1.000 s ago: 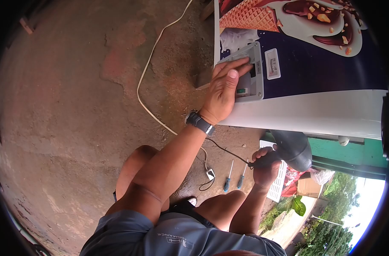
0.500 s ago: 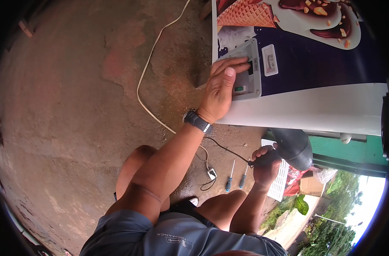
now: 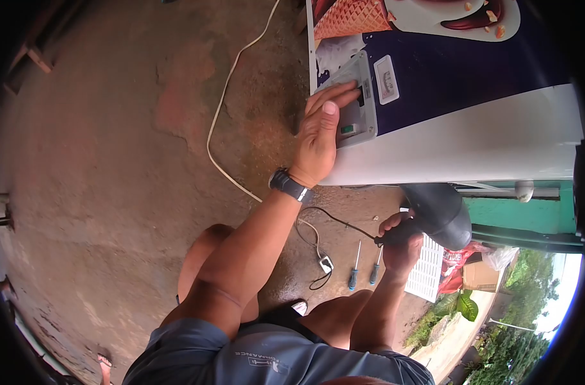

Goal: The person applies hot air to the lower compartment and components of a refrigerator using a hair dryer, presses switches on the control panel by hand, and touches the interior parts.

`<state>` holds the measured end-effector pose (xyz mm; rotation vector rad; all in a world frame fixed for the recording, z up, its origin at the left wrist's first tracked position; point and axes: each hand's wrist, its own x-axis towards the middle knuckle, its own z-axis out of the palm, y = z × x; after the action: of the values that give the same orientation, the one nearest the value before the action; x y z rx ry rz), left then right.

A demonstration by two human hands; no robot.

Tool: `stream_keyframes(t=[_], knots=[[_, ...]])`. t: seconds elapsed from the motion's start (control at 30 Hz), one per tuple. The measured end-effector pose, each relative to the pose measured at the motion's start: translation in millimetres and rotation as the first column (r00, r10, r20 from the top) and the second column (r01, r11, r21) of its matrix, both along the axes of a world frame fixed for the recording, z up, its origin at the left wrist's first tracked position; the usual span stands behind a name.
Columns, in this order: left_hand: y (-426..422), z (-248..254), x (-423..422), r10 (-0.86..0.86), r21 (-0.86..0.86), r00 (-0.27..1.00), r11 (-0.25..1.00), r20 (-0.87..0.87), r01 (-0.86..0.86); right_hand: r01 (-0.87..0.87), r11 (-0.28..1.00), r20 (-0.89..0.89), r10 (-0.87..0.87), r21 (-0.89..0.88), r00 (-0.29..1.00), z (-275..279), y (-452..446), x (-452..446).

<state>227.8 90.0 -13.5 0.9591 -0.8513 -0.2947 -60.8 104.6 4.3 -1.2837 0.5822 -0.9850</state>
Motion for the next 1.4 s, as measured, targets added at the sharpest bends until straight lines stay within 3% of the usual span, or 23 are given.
stream_keyframes(t=[0.1, 0.4, 0.63, 0.83, 0.9, 1.1, 1.4], knots=[[-1.9, -2.2, 1.2, -0.013, -0.007, 1.0, 1.0, 0.002, 0.013, 0.009, 0.999, 0.002, -0.009, -0.044, 1.0, -3.4, -4.8, 0.2], [-2.9, 1.0, -4.5, -0.005, -0.007, 1.0, 1.0, 0.024, 0.005, 0.024, 0.999, 0.093, -0.028, 0.037, 0.995, -22.6, -0.1, 3.5], [-7.3, 2.8, -10.3, 0.036, -0.001, 0.992, 0.999, -0.12, -0.037, 0.014, 1.0, 0.084, -0.016, 0.026, 0.996, -20.5, -3.2, 0.7], [-11.2, 5.2, -14.9, 0.109, 0.006, 0.905, 0.993, -0.41, -0.117, 0.018, 0.999, 0.007, -0.018, 0.051, 1.0, 0.1, 7.0, 1.6], [-16.3, 1.3, -14.7, 0.089, -0.047, 0.885, 0.991, -0.457, -0.124, 0.046, 0.997, -0.041, -0.043, 0.06, 0.998, 11.6, 14.5, 4.8], [-12.1, 8.2, -9.4, 0.084, 0.054, 0.808, 0.996, -0.583, -0.065, 0.06, 0.998, -0.155, -0.057, 0.014, 0.986, 32.2, 23.0, 14.0], [-11.1, 11.3, -10.3, 0.093, 0.017, 0.712, 0.993, -0.696, -0.113, 0.095, 0.995, -0.146, -0.087, 0.045, 0.985, 36.5, 24.8, 27.2]])
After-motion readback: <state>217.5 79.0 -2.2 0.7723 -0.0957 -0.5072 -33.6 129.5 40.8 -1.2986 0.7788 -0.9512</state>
